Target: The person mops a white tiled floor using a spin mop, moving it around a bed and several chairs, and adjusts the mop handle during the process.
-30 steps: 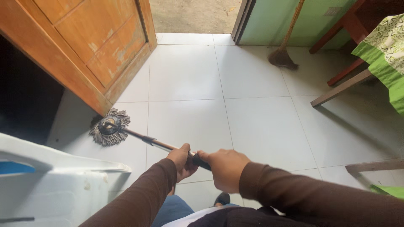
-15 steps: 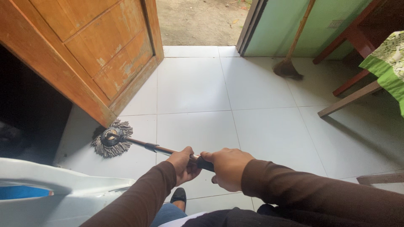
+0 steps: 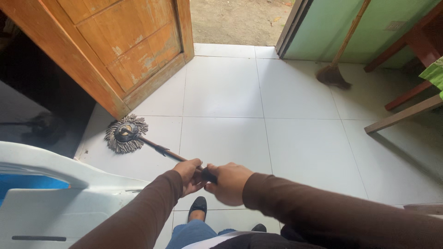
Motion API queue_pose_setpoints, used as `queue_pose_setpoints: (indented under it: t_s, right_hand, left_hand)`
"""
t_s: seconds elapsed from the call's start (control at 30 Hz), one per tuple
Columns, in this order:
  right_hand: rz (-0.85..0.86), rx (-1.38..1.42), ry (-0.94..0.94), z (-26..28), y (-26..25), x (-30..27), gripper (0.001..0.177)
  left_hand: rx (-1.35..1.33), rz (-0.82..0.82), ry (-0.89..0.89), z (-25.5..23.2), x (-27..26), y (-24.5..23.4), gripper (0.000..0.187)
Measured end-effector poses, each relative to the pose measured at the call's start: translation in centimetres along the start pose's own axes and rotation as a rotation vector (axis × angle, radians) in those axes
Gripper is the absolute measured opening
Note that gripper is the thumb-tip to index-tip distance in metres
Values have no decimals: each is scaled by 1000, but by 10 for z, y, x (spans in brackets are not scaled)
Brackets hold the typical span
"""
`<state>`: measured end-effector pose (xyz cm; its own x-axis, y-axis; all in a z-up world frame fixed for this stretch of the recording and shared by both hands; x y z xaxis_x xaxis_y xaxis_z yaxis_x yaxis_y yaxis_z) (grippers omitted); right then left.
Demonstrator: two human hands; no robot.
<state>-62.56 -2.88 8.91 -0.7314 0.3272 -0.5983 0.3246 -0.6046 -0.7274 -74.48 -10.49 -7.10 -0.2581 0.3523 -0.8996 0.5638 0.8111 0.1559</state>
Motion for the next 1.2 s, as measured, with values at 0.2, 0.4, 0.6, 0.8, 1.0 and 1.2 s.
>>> queue_pose_setpoints:
  t_s: [0.2,0.4,0.6,0.8,1.0,1.2]
  right_hand:
    - [244,417,203,-3,8,-6,74]
    - [207,466,255,-50,-39,-3,87]
    - [72,412,358,-54,-70,-11,86]
    - [-52,578,426,-26,-83,9,58]
    - [-78,557,403,8,-94,40,54]
    - [1,518,299,24,-94,46,64]
  left_hand:
    - [74,-16,-22,11,-9,-7,22]
    - [20,106,120,-21,5,54,19]
    - [59,171,124,-53,11,89,18]
    - [275,304,144,-103,34,88,24]
    - [116,161,209,-123,52,72,23]
    - [127,31,215,-117,35,40,26]
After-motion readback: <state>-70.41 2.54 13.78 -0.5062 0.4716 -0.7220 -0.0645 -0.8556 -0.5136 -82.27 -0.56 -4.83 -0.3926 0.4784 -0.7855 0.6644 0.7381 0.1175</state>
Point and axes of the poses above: each hand's wrist, its own x-axis towards the middle knuckle, its own y-axis out of the palm, z = x × y, the point moved 4 cm from there along x, towards the middle knuckle, and after that the axes turned 6 degrees about -z, right-handed, at the moved point
